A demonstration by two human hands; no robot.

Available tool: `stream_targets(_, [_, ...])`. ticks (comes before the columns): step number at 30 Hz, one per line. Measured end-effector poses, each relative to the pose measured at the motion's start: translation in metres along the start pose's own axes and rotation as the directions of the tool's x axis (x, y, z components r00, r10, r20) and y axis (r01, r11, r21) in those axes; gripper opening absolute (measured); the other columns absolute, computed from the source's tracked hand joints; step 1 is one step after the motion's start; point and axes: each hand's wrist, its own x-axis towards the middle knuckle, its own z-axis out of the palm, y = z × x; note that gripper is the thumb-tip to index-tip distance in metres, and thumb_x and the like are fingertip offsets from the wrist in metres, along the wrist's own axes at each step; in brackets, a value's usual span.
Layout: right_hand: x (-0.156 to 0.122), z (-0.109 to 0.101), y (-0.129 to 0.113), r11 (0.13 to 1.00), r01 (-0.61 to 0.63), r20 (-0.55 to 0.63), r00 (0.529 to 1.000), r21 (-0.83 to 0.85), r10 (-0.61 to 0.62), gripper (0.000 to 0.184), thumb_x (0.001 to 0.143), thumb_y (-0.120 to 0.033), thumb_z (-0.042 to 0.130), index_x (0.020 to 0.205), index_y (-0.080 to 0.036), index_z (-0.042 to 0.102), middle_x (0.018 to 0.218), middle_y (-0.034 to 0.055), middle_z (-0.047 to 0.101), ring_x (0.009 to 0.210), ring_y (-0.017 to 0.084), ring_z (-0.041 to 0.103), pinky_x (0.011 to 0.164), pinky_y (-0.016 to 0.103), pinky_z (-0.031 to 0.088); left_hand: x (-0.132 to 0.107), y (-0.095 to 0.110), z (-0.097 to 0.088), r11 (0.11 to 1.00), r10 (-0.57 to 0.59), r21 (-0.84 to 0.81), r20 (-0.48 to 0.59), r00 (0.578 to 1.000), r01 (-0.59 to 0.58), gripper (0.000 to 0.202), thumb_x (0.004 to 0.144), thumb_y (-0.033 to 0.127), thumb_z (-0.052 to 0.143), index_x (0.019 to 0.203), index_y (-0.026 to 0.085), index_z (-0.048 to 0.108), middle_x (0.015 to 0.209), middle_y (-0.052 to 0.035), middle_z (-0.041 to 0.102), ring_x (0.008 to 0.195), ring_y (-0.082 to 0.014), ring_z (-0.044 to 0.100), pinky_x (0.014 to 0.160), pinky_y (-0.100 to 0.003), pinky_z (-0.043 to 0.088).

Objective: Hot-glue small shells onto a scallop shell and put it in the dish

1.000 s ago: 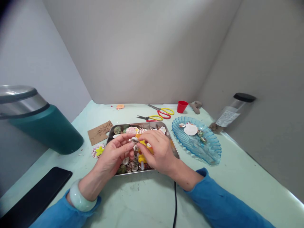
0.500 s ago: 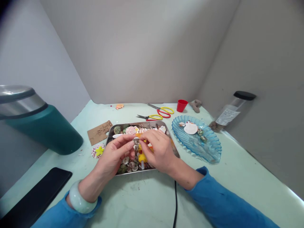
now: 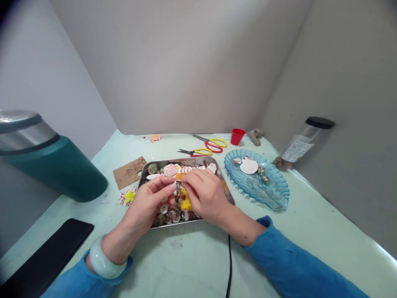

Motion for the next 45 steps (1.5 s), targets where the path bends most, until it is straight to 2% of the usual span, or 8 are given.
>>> stream_targets(4, [-0.0009, 0.0001, 0.0009, 0.996, 0.053, -0.019, 0.998, -0.071, -0.055, 0.017, 0.089, -0.007, 0.047, 0.093, -0.02, 0.059, 0.089, 0.0087, 0.069, 0.082, 0.021, 0.062, 0.073, 0.036, 0.045, -0.0003, 0.0004, -0.0001, 1.0, 0.007, -0.005, -0.015, 1.0, -0.007, 0.027, 0.066, 0.028, 0.081, 0.084, 0.013, 0.068, 0.064, 0.002, 0.064, 0.05, -0.0077, 0.055, 0.051, -0.021, 0.047])
stream_targets(12, [-0.0016, -0.0004, 0.0007, 0.986, 0.099, -0.047, 0.993, -0.135, -0.106, 0.02, 0.089, -0.007, 0.047, 0.094, -0.02, 0.061, 0.09, 0.0086, 0.07, 0.08, 0.021, 0.062, 0.073, 0.036, 0.046, -0.0018, 0.0037, 0.0014, 1.0, 0.024, 0.012, 0.0, 1.0, -0.024, 0.029, 0.065, 0.029, 0.081, 0.083, 0.012, 0.068, 0.066, 0.0007, 0.065, 0.048, -0.0072, 0.054, 0.05, -0.021, 0.045])
stream_targets(21, [-0.0022, 0.0002, -0.0013, 0.995, 0.059, -0.098, 0.993, -0.075, -0.066, 0.021, 0.088, -0.008, 0.053, 0.102, -0.022, 0.06, 0.098, 0.009, 0.07, 0.09, 0.023, 0.064, 0.077, 0.04, 0.047, -0.0023, 0.0047, 0.0023, 0.997, 0.082, 0.009, -0.066, 0.994, -0.082, 0.03, 0.066, 0.026, 0.08, 0.089, 0.014, 0.064, 0.07, 0.0022, 0.064, 0.05, -0.007, 0.056, 0.051, -0.02, 0.045])
stream_targets(27, [-0.0026, 0.0008, 0.0003, 1.0, 0.001, -0.099, 0.995, -0.025, -0.004, 0.019, 0.089, -0.01, 0.054, 0.101, -0.023, 0.061, 0.096, 0.0073, 0.07, 0.089, 0.022, 0.064, 0.079, 0.04, 0.047, -0.0016, 0.0027, 0.0017, 0.997, 0.074, 0.036, -0.053, 0.996, -0.072, 0.032, 0.064, 0.026, 0.081, 0.089, 0.015, 0.064, 0.068, 0.002, 0.065, 0.05, -0.008, 0.056, 0.05, -0.021, 0.046])
stream_targets(38, [0.0007, -0.0007, -0.002, 0.998, 0.043, -0.073, 0.996, -0.049, -0.047, 0.016, 0.09, -0.01, 0.051, 0.094, -0.021, 0.062, 0.093, 0.009, 0.069, 0.087, 0.022, 0.063, 0.075, 0.038, 0.048, -0.0041, 0.0071, 0.0056, 0.997, 0.05, 0.065, -0.034, 0.998, -0.047, 0.029, 0.064, 0.029, 0.081, 0.085, 0.014, 0.068, 0.065, 0.0015, 0.065, 0.049, -0.007, 0.054, 0.05, -0.02, 0.046])
stream_targets(45, [0.0007, -0.0007, -0.0016, 0.999, 0.046, -0.062, 0.997, 0.025, -0.044, 0.014, 0.089, -0.008, 0.051, 0.089, -0.019, 0.059, 0.085, 0.0077, 0.07, 0.081, 0.021, 0.064, 0.074, 0.037, 0.047, -0.0017, 0.0055, 0.006, 0.992, 0.075, 0.102, -0.072, 0.995, -0.067, 0.023, 0.062, 0.025, 0.08, 0.08, 0.014, 0.07, 0.056, 0.003, 0.063, 0.046, -0.0069, 0.053, 0.048, -0.018, 0.043])
